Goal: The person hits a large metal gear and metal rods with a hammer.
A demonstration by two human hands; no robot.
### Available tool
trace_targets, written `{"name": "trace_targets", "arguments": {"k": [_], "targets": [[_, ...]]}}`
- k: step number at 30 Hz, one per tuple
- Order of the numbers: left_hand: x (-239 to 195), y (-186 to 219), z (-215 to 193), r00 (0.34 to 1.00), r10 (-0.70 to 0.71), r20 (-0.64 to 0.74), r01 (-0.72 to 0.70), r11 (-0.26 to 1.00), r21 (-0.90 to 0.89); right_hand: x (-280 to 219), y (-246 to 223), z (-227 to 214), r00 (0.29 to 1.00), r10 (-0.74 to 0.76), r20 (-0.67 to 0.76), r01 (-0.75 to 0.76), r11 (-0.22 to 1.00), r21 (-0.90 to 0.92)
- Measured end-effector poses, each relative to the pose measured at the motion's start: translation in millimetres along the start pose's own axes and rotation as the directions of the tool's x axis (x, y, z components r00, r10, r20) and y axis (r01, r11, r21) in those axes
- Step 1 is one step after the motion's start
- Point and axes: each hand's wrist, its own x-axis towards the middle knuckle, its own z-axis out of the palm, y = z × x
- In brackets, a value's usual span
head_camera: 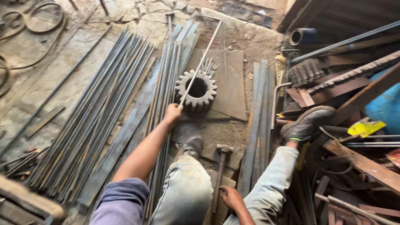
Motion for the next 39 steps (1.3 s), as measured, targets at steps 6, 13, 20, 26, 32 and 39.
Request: {"name": "trace_targets", "arguments": {"k": [6,13,20,26,32,39], "targets": [[59.2,89.0,61.3,0.816,-0.23,0.53,0.566,0.503,-0.653,1.5,3.0,2.7,1.0,-0.019,-0.007,0.019,0.998,0.055],[-8.5,95.5,54.1,0.755,-0.189,0.628,0.655,0.248,-0.713,9.9,13.3,9.4,1.0,-0.001,-0.01,0.001,0.997,0.073],[50.5,93.4,34.4,0.879,-0.352,0.323,0.474,0.557,-0.682,6.1,16.8,12.6,1.0,-0.017,-0.012,0.018,0.996,0.084],[43.6,81.8,22.3,0.926,-0.264,0.269,0.375,0.726,-0.576,19.8,15.5,9.4,1.0,-0.017,-0.005,0.017,0.997,0.076],[-25.0,123.3,12.4,0.831,-0.159,0.533,0.533,0.502,-0.681,21.3,15.5,7.6,0.999,-0.031,0.024,0.028,0.993,0.117],[-67.1,264.2,-39.0,0.776,0.14,0.615,0.548,0.334,-0.767,19.8,10.3,11.4,0.955,0.113,0.276,-0.112,0.994,-0.022]]}}
